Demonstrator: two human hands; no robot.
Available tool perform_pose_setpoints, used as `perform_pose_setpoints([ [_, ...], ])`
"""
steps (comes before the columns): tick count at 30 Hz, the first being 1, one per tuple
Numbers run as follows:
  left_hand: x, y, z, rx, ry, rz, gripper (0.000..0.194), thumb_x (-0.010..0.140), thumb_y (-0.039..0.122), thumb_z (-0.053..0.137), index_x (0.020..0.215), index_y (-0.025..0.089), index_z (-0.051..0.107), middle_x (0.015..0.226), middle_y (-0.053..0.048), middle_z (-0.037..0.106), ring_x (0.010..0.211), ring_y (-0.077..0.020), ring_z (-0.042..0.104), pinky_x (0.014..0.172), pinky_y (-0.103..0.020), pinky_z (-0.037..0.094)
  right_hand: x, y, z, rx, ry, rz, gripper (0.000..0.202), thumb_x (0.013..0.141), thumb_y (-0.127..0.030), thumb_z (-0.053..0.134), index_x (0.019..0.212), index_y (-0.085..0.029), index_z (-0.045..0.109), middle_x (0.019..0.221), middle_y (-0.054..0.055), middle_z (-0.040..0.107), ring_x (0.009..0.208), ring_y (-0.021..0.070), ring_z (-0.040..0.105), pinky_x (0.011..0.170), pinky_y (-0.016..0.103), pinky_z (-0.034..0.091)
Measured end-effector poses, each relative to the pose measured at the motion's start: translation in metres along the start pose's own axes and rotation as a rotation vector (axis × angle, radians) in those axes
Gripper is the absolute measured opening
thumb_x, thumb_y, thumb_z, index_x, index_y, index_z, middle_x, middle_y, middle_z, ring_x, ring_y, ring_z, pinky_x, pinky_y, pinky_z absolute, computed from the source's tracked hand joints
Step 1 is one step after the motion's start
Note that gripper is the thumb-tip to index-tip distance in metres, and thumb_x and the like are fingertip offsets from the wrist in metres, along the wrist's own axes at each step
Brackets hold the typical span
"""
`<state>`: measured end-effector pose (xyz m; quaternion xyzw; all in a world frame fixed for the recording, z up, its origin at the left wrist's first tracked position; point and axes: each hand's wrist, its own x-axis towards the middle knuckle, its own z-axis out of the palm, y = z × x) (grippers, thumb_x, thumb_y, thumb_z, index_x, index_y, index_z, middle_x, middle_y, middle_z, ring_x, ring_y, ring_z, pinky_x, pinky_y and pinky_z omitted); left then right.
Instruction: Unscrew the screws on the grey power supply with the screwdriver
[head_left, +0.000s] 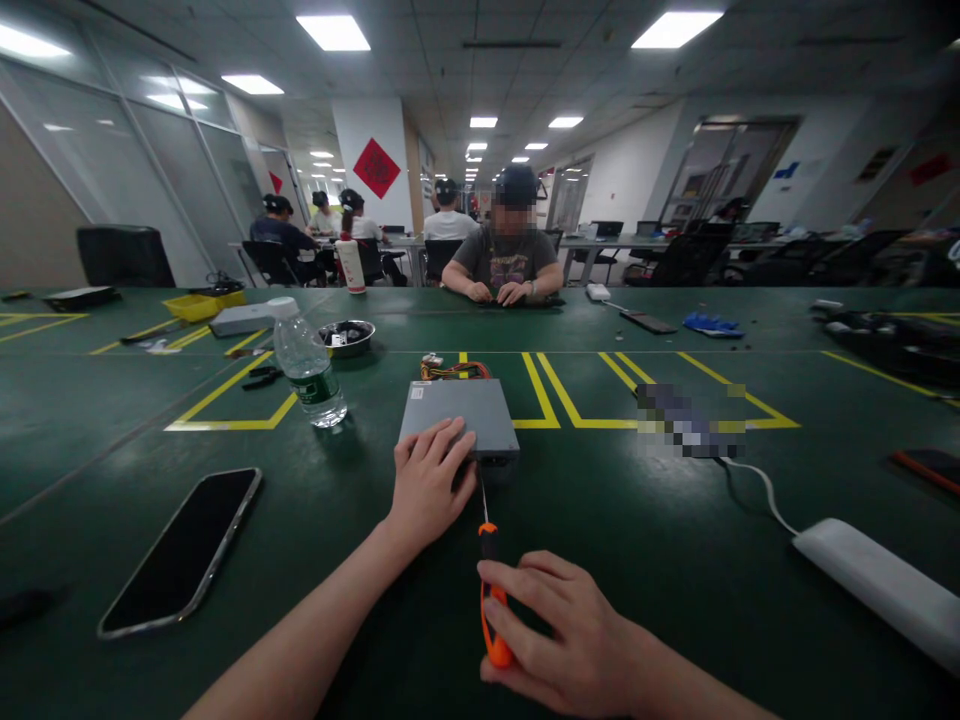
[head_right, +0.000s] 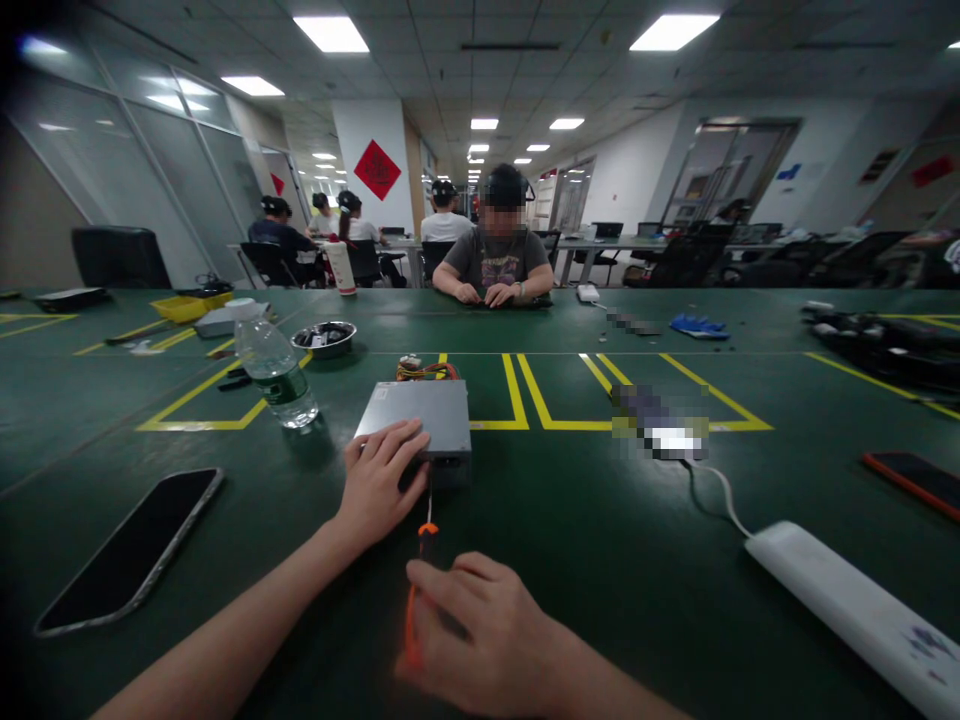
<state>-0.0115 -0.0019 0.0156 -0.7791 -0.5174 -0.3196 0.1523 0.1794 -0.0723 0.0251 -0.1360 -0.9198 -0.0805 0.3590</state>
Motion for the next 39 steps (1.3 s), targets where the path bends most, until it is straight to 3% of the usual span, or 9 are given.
perform_pose_setpoints([
  [4, 0.000, 0.000, 0.000, -0.006, -0.005, 0.001, 0.028, 0.085, 0.029, 0.048, 0.113, 0.025, 0.055, 0.125, -0.005, 0.056, 0.117, -0.0239, 0.048, 0.092, -0.043, 0.029, -0.005, -0.001, 0.005, 0.017, 0.054, 0.016, 0.020, 0.091, -0.033, 0.048, 0.088, -0.014, 0.053, 0.098, 0.015, 0.066, 0.077, 0.0157, 0.065, 0.072, 0.029, 0.051],
  [7, 0.000, 0.000, 0.000, -0.001, -0.004, -0.001, 0.029, 0.085, 0.030, 0.049, 0.113, 0.026, 0.055, 0.126, -0.005, 0.056, 0.117, -0.0241, 0.047, 0.091, -0.043, 0.029, -0.003, -0.002, 0.002, 0.013, -0.044, 0.037, 0.027, 0.092, -0.037, 0.046, 0.101, -0.012, 0.052, 0.102, 0.016, 0.065, 0.084, 0.0179, 0.065, 0.073, 0.029, 0.052],
  [10, 0.000, -0.001, 0.000, 0.000, 0.000, -0.002, 0.029, 0.085, 0.029, 0.049, 0.112, 0.026, 0.056, 0.125, -0.005, 0.056, 0.116, -0.0241, 0.048, 0.091, -0.043, 0.030, 0.000, -0.002, -0.002, -0.013, -0.130, 0.015, 0.028, 0.090, -0.031, 0.045, 0.112, -0.015, 0.051, 0.105, 0.017, 0.063, 0.089, 0.0193, 0.064, 0.074, 0.030, 0.052],
  [17, 0.001, 0.000, 0.000, -0.006, -0.009, 0.006, 0.030, 0.085, 0.029, 0.049, 0.113, 0.025, 0.055, 0.126, -0.006, 0.056, 0.117, -0.0243, 0.047, 0.091, -0.043, 0.030, -0.007, 0.001, 0.002, -0.025, 0.049, 0.034, 0.017, 0.091, -0.028, 0.046, 0.097, -0.013, 0.049, 0.100, 0.016, 0.065, 0.081, 0.0167, 0.065, 0.076, 0.030, 0.051],
  [24, 0.000, -0.001, 0.001, -0.010, -0.001, 0.000, 0.029, 0.085, 0.029, 0.049, 0.113, 0.026, 0.055, 0.126, -0.006, 0.056, 0.117, -0.0247, 0.047, 0.091, -0.043, 0.029, -0.002, -0.001, -0.003, -0.023, -0.174, 0.027, 0.029, 0.090, -0.034, 0.046, 0.114, -0.018, 0.050, 0.107, 0.016, 0.062, 0.091, 0.0198, 0.063, 0.075, 0.033, 0.051],
  [30, 0.000, -0.001, 0.001, -0.018, -0.008, 0.000, 0.029, 0.085, 0.030, 0.048, 0.113, 0.026, 0.054, 0.127, -0.005, 0.055, 0.118, -0.0245, 0.046, 0.091, -0.043, 0.029, -0.006, 0.003, 0.002, -0.002, 0.014, 0.020, 0.018, 0.090, -0.030, 0.048, 0.098, -0.013, 0.050, 0.100, 0.016, 0.065, 0.087, 0.0176, 0.064, 0.074, 0.030, 0.051],
  [36, -0.001, -0.001, 0.001, -0.016, -0.017, -0.005, 0.029, 0.085, 0.029, 0.048, 0.113, 0.026, 0.054, 0.127, -0.005, 0.055, 0.118, -0.0243, 0.046, 0.091, -0.043, 0.028, -0.002, 0.000, -0.003, 0.049, -0.139, 0.044, 0.031, 0.093, -0.035, 0.041, 0.114, -0.014, 0.048, 0.108, 0.017, 0.062, 0.093, 0.0200, 0.062, 0.074, 0.032, 0.051],
  [39, 0.000, -0.001, 0.001, -0.010, -0.020, -0.001, 0.029, 0.085, 0.029, 0.048, 0.113, 0.026, 0.054, 0.127, -0.005, 0.055, 0.118, -0.0241, 0.046, 0.091, -0.043, 0.028, -0.001, 0.001, -0.004, 0.007, -0.103, 0.025, 0.027, 0.093, -0.032, 0.041, 0.111, -0.014, 0.050, 0.106, 0.018, 0.062, 0.089, 0.0202, 0.063, 0.073, 0.033, 0.051],
])
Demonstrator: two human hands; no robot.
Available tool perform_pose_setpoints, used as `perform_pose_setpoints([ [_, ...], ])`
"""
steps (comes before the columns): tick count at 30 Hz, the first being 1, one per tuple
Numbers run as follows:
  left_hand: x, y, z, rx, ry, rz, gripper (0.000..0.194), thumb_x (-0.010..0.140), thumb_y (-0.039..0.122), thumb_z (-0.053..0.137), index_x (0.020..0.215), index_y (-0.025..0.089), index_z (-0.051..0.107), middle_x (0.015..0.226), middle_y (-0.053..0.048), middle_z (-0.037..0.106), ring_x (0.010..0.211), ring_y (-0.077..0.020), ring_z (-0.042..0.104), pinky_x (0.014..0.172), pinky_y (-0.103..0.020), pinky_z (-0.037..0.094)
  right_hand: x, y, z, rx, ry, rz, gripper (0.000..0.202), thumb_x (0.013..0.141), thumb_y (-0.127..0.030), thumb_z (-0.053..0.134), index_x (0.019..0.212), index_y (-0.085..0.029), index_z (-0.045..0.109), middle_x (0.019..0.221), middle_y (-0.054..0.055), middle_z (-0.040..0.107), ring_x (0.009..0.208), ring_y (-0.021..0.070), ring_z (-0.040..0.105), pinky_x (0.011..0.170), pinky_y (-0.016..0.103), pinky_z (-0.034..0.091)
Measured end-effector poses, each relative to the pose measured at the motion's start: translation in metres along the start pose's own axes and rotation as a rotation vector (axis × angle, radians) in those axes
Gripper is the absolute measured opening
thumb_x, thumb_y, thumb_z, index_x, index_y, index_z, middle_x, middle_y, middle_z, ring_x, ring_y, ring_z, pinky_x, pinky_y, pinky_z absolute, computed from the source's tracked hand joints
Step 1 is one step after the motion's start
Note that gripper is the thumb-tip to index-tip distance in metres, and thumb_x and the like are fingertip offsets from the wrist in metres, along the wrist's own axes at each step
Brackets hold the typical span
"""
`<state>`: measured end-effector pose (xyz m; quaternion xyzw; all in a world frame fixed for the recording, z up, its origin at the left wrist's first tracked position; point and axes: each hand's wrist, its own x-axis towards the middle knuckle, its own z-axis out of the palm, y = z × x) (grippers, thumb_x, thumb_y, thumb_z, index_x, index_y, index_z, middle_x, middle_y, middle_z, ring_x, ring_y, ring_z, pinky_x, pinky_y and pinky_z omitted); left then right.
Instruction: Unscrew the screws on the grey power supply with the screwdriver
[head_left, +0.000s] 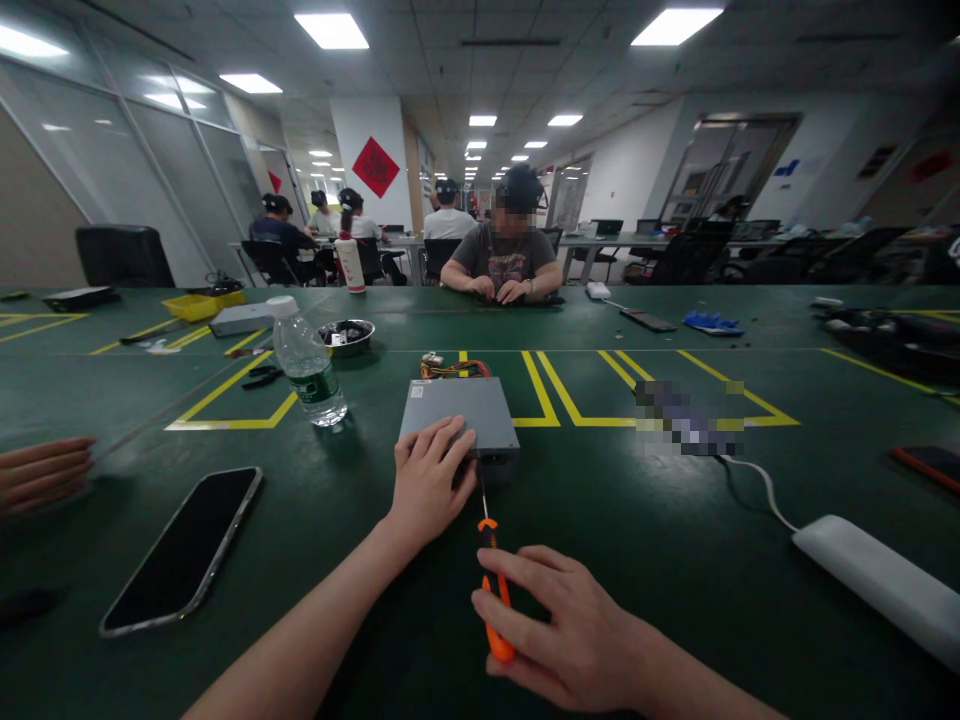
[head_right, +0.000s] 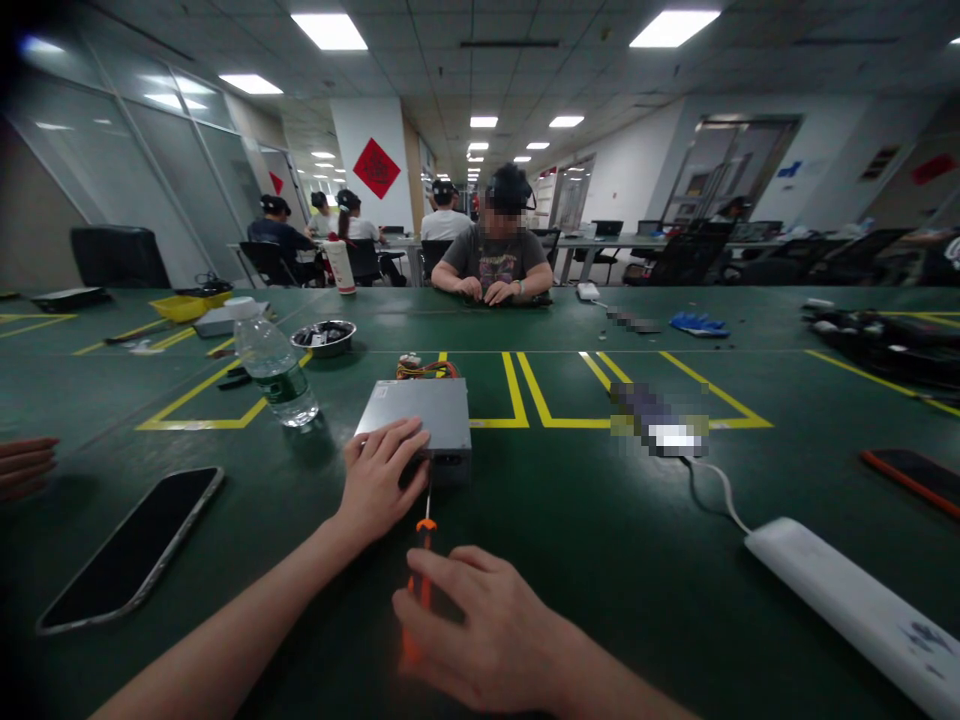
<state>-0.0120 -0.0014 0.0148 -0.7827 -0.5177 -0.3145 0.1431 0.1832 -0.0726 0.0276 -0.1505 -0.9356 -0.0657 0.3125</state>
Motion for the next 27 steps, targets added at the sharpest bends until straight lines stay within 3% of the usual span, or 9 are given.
perform_pose_setpoints([
  [5, 0.0004, 0.0007, -0.0009, 0.007, 0.005, 0.006, 0.029, 0.085, 0.029, 0.048, 0.113, 0.025, 0.054, 0.126, -0.005, 0.055, 0.117, -0.0238, 0.047, 0.091, -0.043, 0.029, -0.0045, 0.0015, 0.0060, 0.020, 0.144, 0.022, 0.019, 0.092, -0.028, 0.044, 0.100, -0.012, 0.047, 0.103, 0.018, 0.064, 0.080, 0.0175, 0.065, 0.072, 0.031, 0.051],
  [9, 0.0004, 0.0008, -0.0013, 0.010, 0.005, 0.003, 0.028, 0.086, 0.030, 0.047, 0.113, 0.025, 0.054, 0.126, -0.005, 0.056, 0.118, -0.0237, 0.047, 0.091, -0.042, 0.028, -0.0022, -0.0001, 0.0037, 0.050, 0.030, 0.038, 0.029, 0.094, -0.036, 0.038, 0.108, -0.013, 0.047, 0.107, 0.018, 0.062, 0.089, 0.0196, 0.064, 0.071, 0.031, 0.052],
  [12, 0.0007, 0.0006, -0.0014, 0.017, 0.006, 0.008, 0.029, 0.085, 0.029, 0.048, 0.113, 0.025, 0.054, 0.126, -0.004, 0.056, 0.117, -0.0235, 0.047, 0.091, -0.042, 0.029, -0.0007, 0.0010, 0.0001, 0.009, -0.005, 0.020, 0.027, 0.091, -0.024, 0.039, 0.115, -0.014, 0.048, 0.109, 0.019, 0.060, 0.095, 0.0200, 0.062, 0.074, 0.032, 0.052],
  [16, 0.0003, 0.0001, 0.0000, 0.020, 0.016, 0.007, 0.029, 0.084, 0.030, 0.049, 0.112, 0.025, 0.055, 0.126, -0.005, 0.056, 0.117, -0.0237, 0.047, 0.091, -0.042, 0.029, -0.0035, 0.0055, 0.0011, -0.030, 0.169, 0.038, 0.016, 0.086, -0.015, 0.049, 0.102, -0.013, 0.050, 0.107, 0.018, 0.062, 0.089, 0.0172, 0.063, 0.072, 0.030, 0.052],
  [19, 0.0000, 0.0002, 0.0007, 0.018, 0.017, 0.002, 0.029, 0.085, 0.030, 0.049, 0.112, 0.025, 0.055, 0.126, -0.004, 0.056, 0.117, -0.0236, 0.047, 0.090, -0.042, 0.029, -0.0045, 0.0063, 0.0046, -0.034, 0.230, 0.068, 0.011, 0.085, -0.016, 0.052, 0.095, -0.014, 0.049, 0.099, 0.016, 0.066, 0.082, 0.0157, 0.065, 0.068, 0.027, 0.053],
  [23, 0.0007, 0.0002, 0.0002, 0.018, 0.009, 0.003, 0.029, 0.085, 0.030, 0.048, 0.113, 0.025, 0.054, 0.126, -0.004, 0.055, 0.117, -0.0231, 0.047, 0.091, -0.042, 0.029, -0.0011, 0.0014, 0.0059, -0.057, 0.128, 0.046, 0.011, 0.090, -0.021, 0.048, 0.097, -0.014, 0.052, 0.098, 0.017, 0.065, 0.082, 0.0163, 0.065, 0.069, 0.027, 0.054],
  [27, 0.0007, -0.0006, 0.0002, 0.021, 0.005, 0.003, 0.029, 0.085, 0.030, 0.048, 0.114, 0.026, 0.053, 0.127, -0.004, 0.055, 0.118, -0.0231, 0.046, 0.091, -0.042, 0.028, 0.0015, -0.0028, 0.0024, -0.124, 0.028, 0.010, 0.023, 0.090, -0.014, 0.042, 0.109, -0.014, 0.055, 0.102, 0.018, 0.064, 0.089, 0.0177, 0.064, 0.073, 0.028, 0.053],
])
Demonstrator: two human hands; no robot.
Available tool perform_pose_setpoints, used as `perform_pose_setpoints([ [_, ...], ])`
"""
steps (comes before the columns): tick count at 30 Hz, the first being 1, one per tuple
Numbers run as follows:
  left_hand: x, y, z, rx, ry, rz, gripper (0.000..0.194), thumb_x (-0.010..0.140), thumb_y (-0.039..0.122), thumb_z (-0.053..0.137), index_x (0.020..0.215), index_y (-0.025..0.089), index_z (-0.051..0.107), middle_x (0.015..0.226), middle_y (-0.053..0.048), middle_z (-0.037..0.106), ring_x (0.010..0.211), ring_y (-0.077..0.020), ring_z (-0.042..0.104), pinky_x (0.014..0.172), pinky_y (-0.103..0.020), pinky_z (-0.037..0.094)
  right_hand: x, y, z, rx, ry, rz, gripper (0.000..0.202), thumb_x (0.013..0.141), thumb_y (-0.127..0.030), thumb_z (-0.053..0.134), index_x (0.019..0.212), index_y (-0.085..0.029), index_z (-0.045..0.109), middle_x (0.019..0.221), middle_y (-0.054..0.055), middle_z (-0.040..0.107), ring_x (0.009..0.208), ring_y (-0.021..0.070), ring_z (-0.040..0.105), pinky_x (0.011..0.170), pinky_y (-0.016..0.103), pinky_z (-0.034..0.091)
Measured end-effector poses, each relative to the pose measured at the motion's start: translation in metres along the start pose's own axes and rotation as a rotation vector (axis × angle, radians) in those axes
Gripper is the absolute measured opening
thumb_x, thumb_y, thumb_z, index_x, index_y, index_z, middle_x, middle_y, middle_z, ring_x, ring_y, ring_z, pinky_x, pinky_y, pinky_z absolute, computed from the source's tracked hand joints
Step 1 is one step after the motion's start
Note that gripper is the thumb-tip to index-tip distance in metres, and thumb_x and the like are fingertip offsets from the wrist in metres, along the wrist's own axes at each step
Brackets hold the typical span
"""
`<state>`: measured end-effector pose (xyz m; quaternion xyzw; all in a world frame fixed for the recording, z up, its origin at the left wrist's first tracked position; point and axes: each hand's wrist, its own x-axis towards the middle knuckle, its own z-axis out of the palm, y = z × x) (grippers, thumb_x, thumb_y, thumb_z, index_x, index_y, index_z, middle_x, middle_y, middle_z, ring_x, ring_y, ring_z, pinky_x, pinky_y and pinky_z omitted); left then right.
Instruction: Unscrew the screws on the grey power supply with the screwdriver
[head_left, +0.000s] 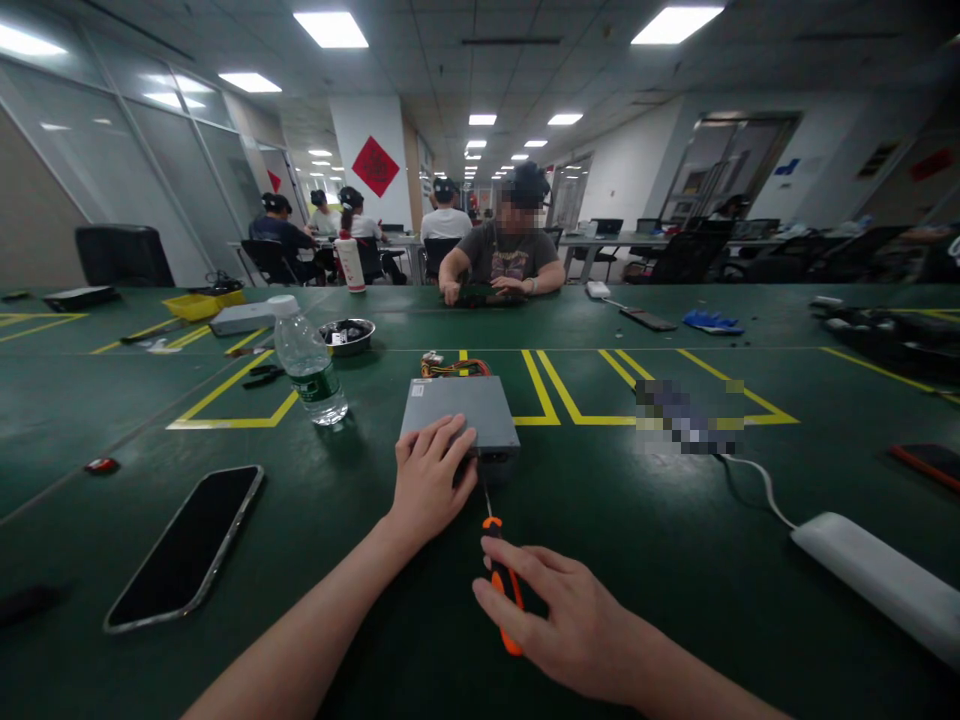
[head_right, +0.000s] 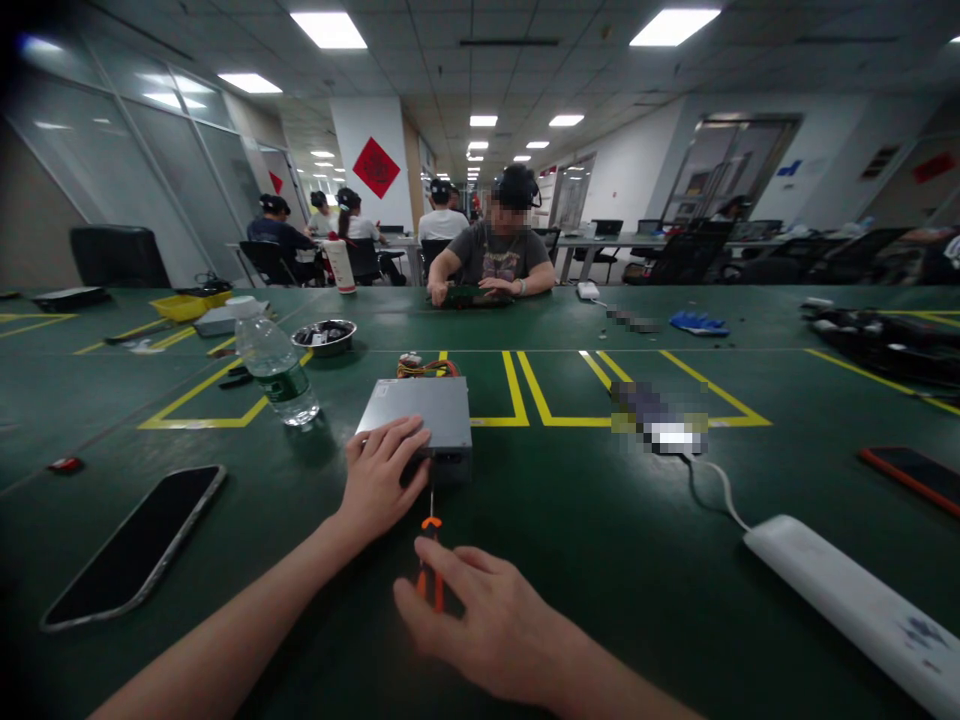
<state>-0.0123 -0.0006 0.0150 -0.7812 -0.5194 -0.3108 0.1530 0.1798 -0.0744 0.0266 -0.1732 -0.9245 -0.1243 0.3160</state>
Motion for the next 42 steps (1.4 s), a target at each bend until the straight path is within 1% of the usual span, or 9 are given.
perform_pose_setpoints([
  [9, -0.001, 0.000, 0.000, -0.008, -0.013, -0.002, 0.029, 0.086, 0.031, 0.047, 0.113, 0.026, 0.054, 0.128, -0.004, 0.055, 0.119, -0.0236, 0.046, 0.091, -0.042, 0.028, -0.005, 0.009, -0.001, -0.132, 0.171, 0.075, 0.005, 0.087, -0.016, 0.056, 0.088, -0.012, 0.060, 0.088, 0.017, 0.066, 0.077, 0.0178, 0.063, 0.065, 0.029, 0.051],
  [14, 0.000, 0.000, 0.001, -0.005, 0.014, 0.000, 0.030, 0.084, 0.030, 0.049, 0.113, 0.026, 0.054, 0.126, -0.005, 0.056, 0.117, -0.0244, 0.047, 0.090, -0.043, 0.029, -0.001, -0.001, 0.001, -0.088, 0.070, 0.068, 0.026, 0.093, -0.035, 0.046, 0.089, -0.013, 0.060, 0.094, 0.018, 0.064, 0.084, 0.0199, 0.063, 0.071, 0.031, 0.052],
  [17, 0.000, 0.001, 0.001, -0.006, 0.019, 0.001, 0.029, 0.084, 0.029, 0.049, 0.112, 0.026, 0.055, 0.125, -0.005, 0.056, 0.116, -0.0240, 0.048, 0.090, -0.043, 0.029, 0.001, -0.009, 0.004, -0.054, -0.040, 0.115, 0.036, 0.088, -0.045, 0.048, 0.095, -0.011, 0.059, 0.102, 0.023, 0.061, 0.093, 0.0253, 0.061, 0.074, 0.033, 0.053],
  [20, 0.000, 0.001, 0.001, -0.006, 0.019, 0.003, 0.028, 0.085, 0.029, 0.049, 0.112, 0.026, 0.054, 0.126, -0.004, 0.056, 0.117, -0.0234, 0.048, 0.091, -0.043, 0.028, 0.000, -0.011, 0.004, -0.036, -0.123, 0.158, 0.033, 0.084, -0.037, 0.053, 0.104, -0.010, 0.057, 0.109, 0.024, 0.058, 0.096, 0.0263, 0.061, 0.075, 0.033, 0.052],
  [24, 0.000, 0.001, 0.000, -0.002, 0.013, 0.007, 0.028, 0.085, 0.029, 0.048, 0.112, 0.026, 0.054, 0.126, -0.004, 0.056, 0.117, -0.0235, 0.047, 0.090, -0.042, 0.029, -0.002, -0.007, 0.002, -0.054, -0.019, 0.047, 0.026, 0.090, -0.027, 0.047, 0.109, -0.013, 0.057, 0.110, 0.019, 0.060, 0.087, 0.0196, 0.063, 0.075, 0.032, 0.051],
  [28, -0.001, 0.000, 0.000, 0.000, -0.001, 0.006, 0.029, 0.085, 0.030, 0.047, 0.113, 0.025, 0.053, 0.127, -0.004, 0.055, 0.118, -0.0236, 0.047, 0.091, -0.042, 0.028, -0.003, -0.003, -0.002, -0.053, 0.063, 0.027, 0.020, 0.091, -0.027, 0.050, 0.103, -0.014, 0.060, 0.107, 0.017, 0.063, 0.077, 0.0160, 0.064, 0.071, 0.030, 0.051],
  [34, -0.001, 0.001, 0.000, -0.003, -0.003, 0.006, 0.029, 0.086, 0.030, 0.047, 0.114, 0.026, 0.053, 0.127, -0.005, 0.055, 0.118, -0.0237, 0.046, 0.091, -0.042, 0.029, -0.002, -0.004, -0.004, 0.028, 0.055, 0.030, 0.033, 0.095, -0.037, 0.039, 0.102, -0.011, 0.058, 0.105, 0.020, 0.062, 0.093, 0.0206, 0.062, 0.077, 0.030, 0.051],
  [38, 0.000, 0.001, -0.001, 0.001, 0.010, 0.004, 0.029, 0.084, 0.029, 0.049, 0.113, 0.026, 0.055, 0.125, -0.004, 0.056, 0.116, -0.0241, 0.048, 0.090, -0.042, 0.030, -0.001, -0.005, -0.004, 0.097, 0.012, 0.025, 0.032, 0.093, -0.027, 0.033, 0.109, -0.008, 0.053, 0.106, 0.022, 0.061, 0.095, 0.0225, 0.062, 0.075, 0.032, 0.052],
  [42, 0.000, 0.002, -0.002, -0.005, 0.006, 0.001, 0.029, 0.085, 0.030, 0.048, 0.113, 0.026, 0.054, 0.126, -0.004, 0.056, 0.117, -0.0236, 0.047, 0.090, -0.042, 0.029, -0.002, -0.004, 0.000, 0.114, 0.103, 0.029, 0.025, 0.093, -0.027, 0.040, 0.105, -0.008, 0.050, 0.105, 0.021, 0.062, 0.083, 0.0201, 0.065, 0.071, 0.032, 0.052],
])
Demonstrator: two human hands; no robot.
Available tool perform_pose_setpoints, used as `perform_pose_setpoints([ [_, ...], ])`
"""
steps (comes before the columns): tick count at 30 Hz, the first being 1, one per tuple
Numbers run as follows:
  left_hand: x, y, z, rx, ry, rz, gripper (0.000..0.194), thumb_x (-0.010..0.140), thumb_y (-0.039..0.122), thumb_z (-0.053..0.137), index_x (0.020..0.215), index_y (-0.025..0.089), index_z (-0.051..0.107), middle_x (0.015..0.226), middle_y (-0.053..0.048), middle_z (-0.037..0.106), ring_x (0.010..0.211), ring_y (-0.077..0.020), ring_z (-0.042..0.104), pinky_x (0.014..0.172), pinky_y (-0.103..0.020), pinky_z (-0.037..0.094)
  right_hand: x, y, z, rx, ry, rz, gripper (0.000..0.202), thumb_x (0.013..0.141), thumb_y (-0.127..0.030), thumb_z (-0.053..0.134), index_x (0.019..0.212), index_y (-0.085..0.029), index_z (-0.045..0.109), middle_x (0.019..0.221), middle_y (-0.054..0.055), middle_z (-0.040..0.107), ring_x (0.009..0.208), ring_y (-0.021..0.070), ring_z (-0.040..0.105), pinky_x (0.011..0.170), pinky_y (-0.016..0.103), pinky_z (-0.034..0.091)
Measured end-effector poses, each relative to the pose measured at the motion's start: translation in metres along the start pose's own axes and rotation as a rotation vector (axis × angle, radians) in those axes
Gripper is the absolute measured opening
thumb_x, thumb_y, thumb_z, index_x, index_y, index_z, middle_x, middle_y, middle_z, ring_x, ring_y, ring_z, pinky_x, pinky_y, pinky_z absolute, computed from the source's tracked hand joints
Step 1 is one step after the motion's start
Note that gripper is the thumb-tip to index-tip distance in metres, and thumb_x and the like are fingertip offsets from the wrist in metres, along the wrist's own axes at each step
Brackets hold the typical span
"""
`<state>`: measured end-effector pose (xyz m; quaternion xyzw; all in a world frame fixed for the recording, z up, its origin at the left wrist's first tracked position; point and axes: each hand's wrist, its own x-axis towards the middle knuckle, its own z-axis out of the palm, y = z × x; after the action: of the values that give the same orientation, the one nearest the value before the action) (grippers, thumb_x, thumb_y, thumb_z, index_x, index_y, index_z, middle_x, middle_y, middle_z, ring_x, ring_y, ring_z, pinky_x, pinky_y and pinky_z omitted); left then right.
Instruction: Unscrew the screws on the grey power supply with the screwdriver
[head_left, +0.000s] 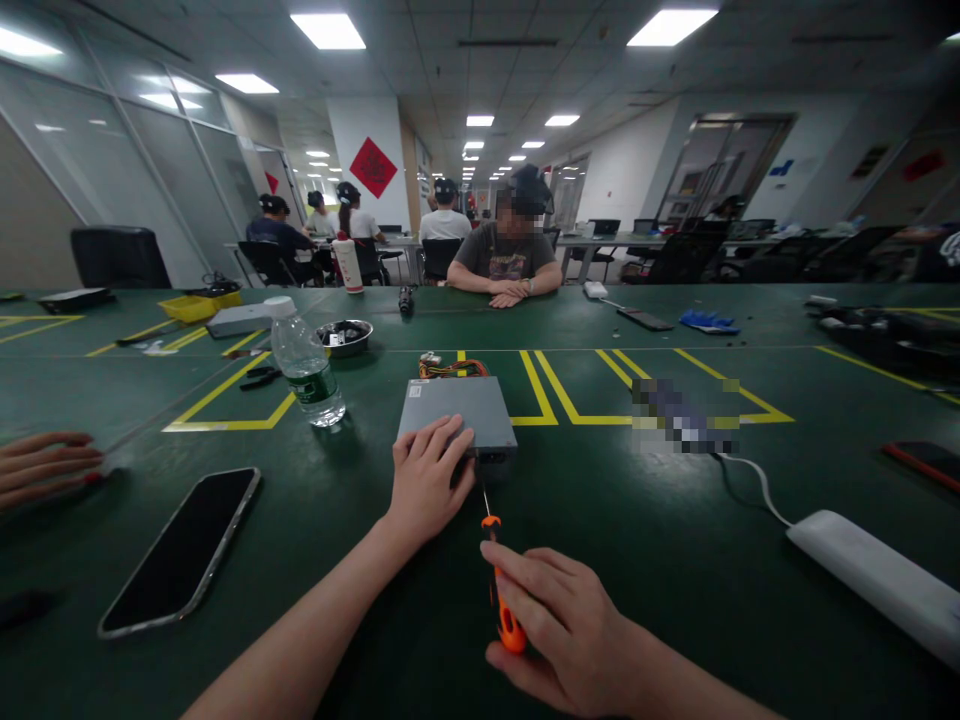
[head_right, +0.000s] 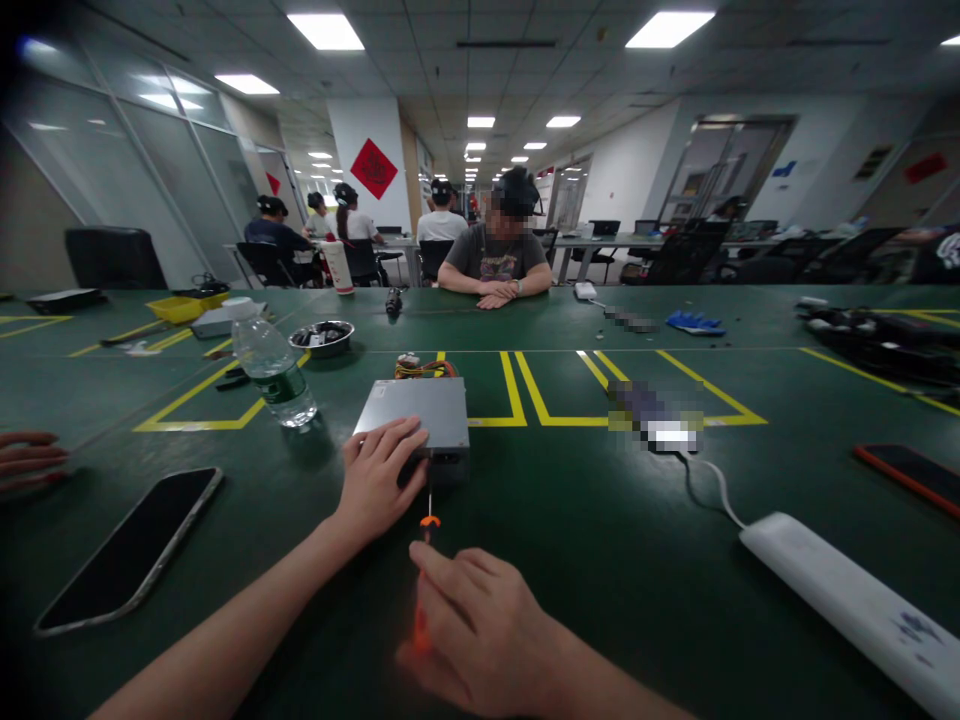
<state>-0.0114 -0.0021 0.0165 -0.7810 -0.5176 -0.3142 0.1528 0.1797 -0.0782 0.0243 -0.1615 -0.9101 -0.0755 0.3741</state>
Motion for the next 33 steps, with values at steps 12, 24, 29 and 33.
perform_pose_setpoints([
  [12, -0.0006, -0.0007, 0.0011, -0.003, 0.002, -0.008, 0.029, 0.085, 0.029, 0.049, 0.113, 0.026, 0.054, 0.126, -0.004, 0.056, 0.117, -0.0237, 0.047, 0.092, -0.043, 0.029, 0.0045, -0.0008, 0.0004, 0.003, -0.118, -0.011, 0.024, 0.091, -0.031, 0.046, 0.108, -0.015, 0.053, 0.109, 0.017, 0.061, 0.087, 0.0184, 0.064, 0.079, 0.032, 0.050],
  [24, -0.0004, -0.0005, 0.0006, -0.004, 0.009, -0.001, 0.029, 0.085, 0.030, 0.048, 0.113, 0.026, 0.055, 0.126, -0.005, 0.056, 0.116, -0.0243, 0.048, 0.091, -0.043, 0.029, 0.0053, -0.0015, -0.0016, 0.005, -0.147, -0.011, 0.027, 0.094, -0.033, 0.039, 0.110, -0.017, 0.053, 0.109, 0.016, 0.062, 0.093, 0.0190, 0.062, 0.079, 0.033, 0.050],
  [29, -0.0008, -0.0009, 0.0013, -0.013, 0.002, -0.003, 0.028, 0.086, 0.030, 0.047, 0.113, 0.026, 0.055, 0.127, -0.005, 0.055, 0.118, -0.0235, 0.046, 0.091, -0.042, 0.029, 0.0008, -0.0001, 0.0040, 0.024, -0.015, -0.018, 0.022, 0.093, -0.029, 0.040, 0.101, -0.011, 0.050, 0.106, 0.018, 0.063, 0.085, 0.0181, 0.065, 0.076, 0.032, 0.051],
  [33, -0.0007, 0.0001, 0.0014, -0.016, 0.015, -0.004, 0.029, 0.085, 0.029, 0.048, 0.113, 0.026, 0.055, 0.125, -0.006, 0.056, 0.116, -0.0242, 0.048, 0.091, -0.043, 0.029, -0.0006, 0.0008, 0.0028, 0.037, -0.026, 0.023, 0.026, 0.094, -0.033, 0.036, 0.102, -0.012, 0.049, 0.105, 0.018, 0.064, 0.089, 0.0186, 0.064, 0.076, 0.032, 0.051],
])
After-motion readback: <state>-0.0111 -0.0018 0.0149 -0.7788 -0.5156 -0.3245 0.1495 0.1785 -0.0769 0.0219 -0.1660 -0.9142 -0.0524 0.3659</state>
